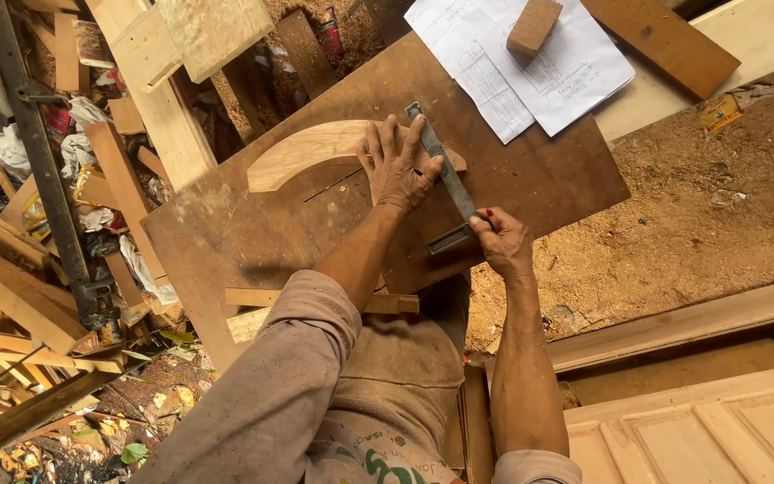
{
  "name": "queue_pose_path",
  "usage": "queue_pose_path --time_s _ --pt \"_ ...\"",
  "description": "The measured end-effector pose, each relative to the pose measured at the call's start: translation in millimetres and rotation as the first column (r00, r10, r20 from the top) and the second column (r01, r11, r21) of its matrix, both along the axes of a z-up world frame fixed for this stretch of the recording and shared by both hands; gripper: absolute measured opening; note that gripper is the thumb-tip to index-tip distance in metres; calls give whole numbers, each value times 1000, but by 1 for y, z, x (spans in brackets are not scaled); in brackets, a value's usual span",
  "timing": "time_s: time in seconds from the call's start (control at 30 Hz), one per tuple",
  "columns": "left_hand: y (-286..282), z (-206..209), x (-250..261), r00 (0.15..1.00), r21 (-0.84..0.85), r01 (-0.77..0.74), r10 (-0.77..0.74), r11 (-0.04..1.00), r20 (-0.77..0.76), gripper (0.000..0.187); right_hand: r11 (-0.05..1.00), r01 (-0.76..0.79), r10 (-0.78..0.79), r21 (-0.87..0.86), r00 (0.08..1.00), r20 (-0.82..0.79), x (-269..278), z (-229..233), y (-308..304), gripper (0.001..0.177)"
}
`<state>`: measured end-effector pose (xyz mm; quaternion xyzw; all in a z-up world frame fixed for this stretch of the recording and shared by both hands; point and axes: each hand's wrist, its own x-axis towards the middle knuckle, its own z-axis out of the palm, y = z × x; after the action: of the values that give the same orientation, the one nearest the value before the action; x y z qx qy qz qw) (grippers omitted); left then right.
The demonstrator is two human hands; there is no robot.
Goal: The person places a curved wooden piece on a workbench and uses a red pen to trace its outline. They then use a metal square to draw straight lines on the wood, adjusting the piece and the tool as needed.
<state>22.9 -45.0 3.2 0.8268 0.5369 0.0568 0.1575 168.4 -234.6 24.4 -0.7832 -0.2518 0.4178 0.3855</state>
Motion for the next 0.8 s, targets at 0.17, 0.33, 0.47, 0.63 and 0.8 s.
queue_pose_path --time_s 0.17,0.33,0.47,0.63,0.8 --pt "2 -2 0 1000 -18 2 -2 1000 5 83 999 -21 22 -28 1000 22 -2 7 2 19" --pt "1 0 0 999 -37 7 -8 999 -32 85 998 -50 52 -46 998 30 -1 2 -2 19" --pt "2 0 0 999 -10 9 -9 1000 -30 83 1000 27 -26 -5 1000 14 -1 -1 0 19" --pt "1 2 2 1000 12 2 -2 1000 -12 85 983 171 -166 68 983 -72 -2 34 10 21" --pt "0 3 1 1000 5 2 -2 1000 -3 85 974 205 -198 91 976 -87 -2 36 11 19"
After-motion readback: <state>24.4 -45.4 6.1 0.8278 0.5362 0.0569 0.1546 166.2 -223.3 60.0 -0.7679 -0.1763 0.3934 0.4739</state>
